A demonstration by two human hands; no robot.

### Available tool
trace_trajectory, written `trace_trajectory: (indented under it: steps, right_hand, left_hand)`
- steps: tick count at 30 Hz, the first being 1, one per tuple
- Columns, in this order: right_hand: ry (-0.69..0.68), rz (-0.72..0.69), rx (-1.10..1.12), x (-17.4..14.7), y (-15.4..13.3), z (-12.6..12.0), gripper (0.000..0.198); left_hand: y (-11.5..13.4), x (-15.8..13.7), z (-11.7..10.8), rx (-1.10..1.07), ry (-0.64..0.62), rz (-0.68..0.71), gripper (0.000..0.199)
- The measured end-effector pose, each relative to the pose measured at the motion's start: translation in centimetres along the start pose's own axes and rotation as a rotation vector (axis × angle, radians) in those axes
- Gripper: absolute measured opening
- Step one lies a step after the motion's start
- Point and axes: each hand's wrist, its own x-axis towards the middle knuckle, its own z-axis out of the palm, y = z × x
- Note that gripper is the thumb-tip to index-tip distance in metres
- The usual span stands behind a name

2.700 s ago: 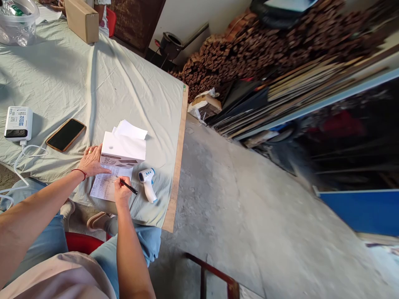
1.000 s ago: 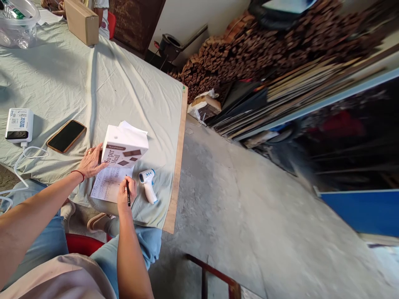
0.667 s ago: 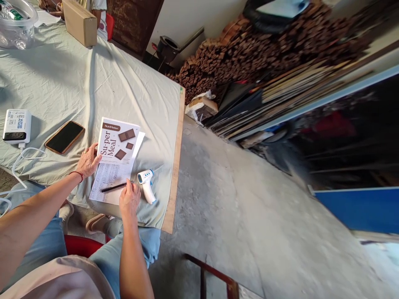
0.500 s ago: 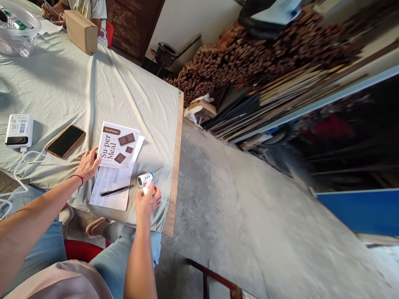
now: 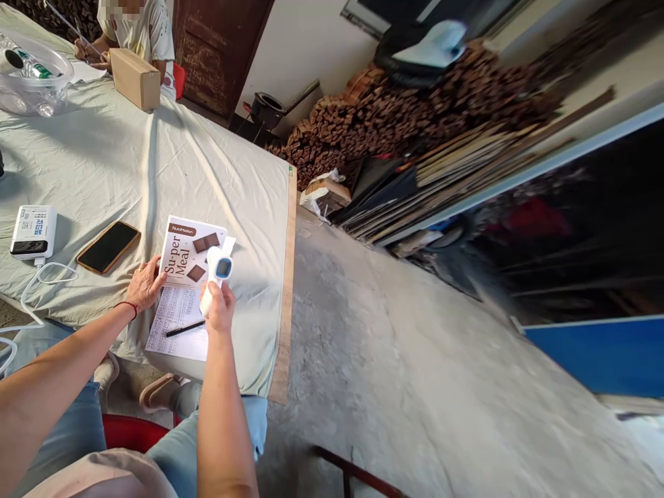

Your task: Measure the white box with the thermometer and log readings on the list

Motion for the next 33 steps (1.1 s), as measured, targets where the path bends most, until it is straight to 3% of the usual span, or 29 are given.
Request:
trace_trajectory:
  steps: [5,18,27,33]
  right_hand:
    - [0.0,0.042,0.077,1.7,-0.2,3.0,0.033]
    - [0.038,0.026,0.06,2.2,0.3,3.3,0.041]
    - [0.082,0.087,0.084,2.7,-0.1,3.6,0.042]
    - [0.033,0.139,0.122,2.2,-0.5,3.4,0.038]
  left_hand:
    - [0.0,-0.1,0.0,0.013,-0.008,0.006,0.057]
    - [0.3,-0.2,-0.1,0.025,-0.021,-0.008,0.058]
    - [0.3,0.0,-0.1,0.029,-0.032,-0.015,0.06]
    - [0.2,0.0,0.0,0.033,-0.029,-0.013,0.061]
